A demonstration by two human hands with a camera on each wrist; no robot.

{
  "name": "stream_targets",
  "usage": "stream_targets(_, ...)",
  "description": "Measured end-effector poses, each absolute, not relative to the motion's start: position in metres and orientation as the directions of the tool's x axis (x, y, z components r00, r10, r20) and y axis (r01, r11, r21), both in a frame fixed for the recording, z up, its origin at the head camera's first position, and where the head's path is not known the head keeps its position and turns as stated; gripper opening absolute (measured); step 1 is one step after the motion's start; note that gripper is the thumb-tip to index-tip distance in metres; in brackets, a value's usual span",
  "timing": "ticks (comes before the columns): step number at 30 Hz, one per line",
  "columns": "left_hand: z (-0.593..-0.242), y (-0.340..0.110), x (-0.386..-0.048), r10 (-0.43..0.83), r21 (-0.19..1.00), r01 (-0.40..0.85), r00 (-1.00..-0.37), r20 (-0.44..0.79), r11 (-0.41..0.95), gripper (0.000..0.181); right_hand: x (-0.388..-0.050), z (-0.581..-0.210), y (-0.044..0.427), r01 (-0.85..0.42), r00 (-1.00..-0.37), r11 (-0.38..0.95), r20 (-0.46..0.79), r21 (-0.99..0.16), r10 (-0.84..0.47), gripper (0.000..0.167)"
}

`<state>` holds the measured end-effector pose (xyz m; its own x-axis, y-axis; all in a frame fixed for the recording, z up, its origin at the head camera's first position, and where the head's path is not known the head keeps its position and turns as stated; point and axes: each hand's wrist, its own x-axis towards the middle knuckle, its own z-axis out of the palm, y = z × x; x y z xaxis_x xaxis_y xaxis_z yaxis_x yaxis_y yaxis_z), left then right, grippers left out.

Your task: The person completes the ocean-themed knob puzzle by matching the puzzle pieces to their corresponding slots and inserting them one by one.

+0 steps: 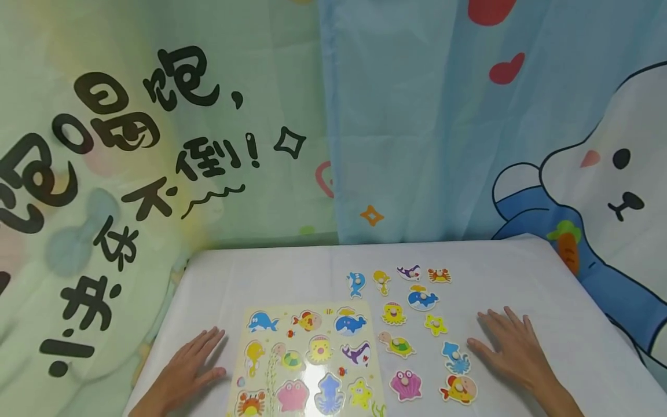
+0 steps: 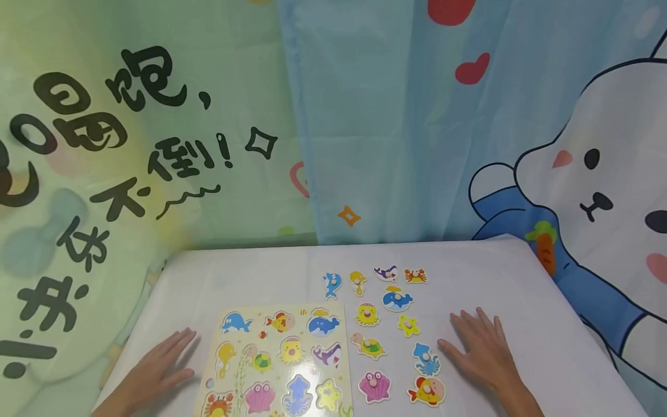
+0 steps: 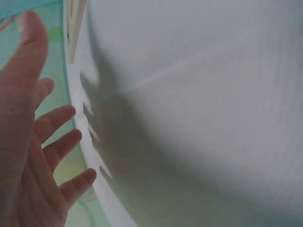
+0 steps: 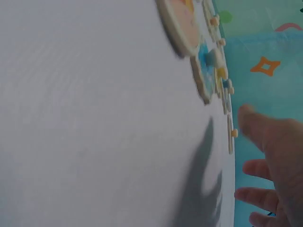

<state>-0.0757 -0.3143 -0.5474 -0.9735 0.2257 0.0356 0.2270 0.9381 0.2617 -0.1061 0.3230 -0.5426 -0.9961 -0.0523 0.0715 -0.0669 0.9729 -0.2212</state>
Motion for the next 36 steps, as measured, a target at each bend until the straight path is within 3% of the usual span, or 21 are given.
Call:
stream_targets(10, -0.542, -0.325, -0.086, 0.458, 0.194, 0.482, -0.875, 0.157, 0.855, 0.081, -0.115, -0.531, 0.282, -0.117, -0.991, 0.882, 0.001, -0.457, -0.131, 0.044)
stream_targets(15, -0.544, -0.325, -0.088, 0.463, 0.267, 0.474, -0.880, 0.106, 0.839, 0.083, -0.125, -0.525, 0.252, -0.161, -0.981, 0.798, 0.007, -0.580, -0.193, 0.032)
stream_targets(19, -0.546, -0.323, -0.093, 0.435, 0.334, 0.432, -0.898, 0.072, 0.838, 0.085, -0.140, -0.523, 0.229, -0.176, -0.968, 0.724, -0.015, -0.667, -0.249, 0.033)
stream_targets(25, -0.550, -0.317, -0.101, 0.441, 0.437, 0.415, -0.896, 0.045, 0.798, 0.087, -0.164, -0.537, 0.206, -0.189, -0.970, 0.689, 0.023, -0.699, -0.244, 0.030)
stream_targets(36, -0.565, -0.313, -0.104, 0.466, 0.411, 0.454, -0.882, 0.078, 0.791, 0.089, -0.176, -0.545, 0.189, -0.132, -0.981, 0.699, -0.010, -0.703, -0.195, 0.020)
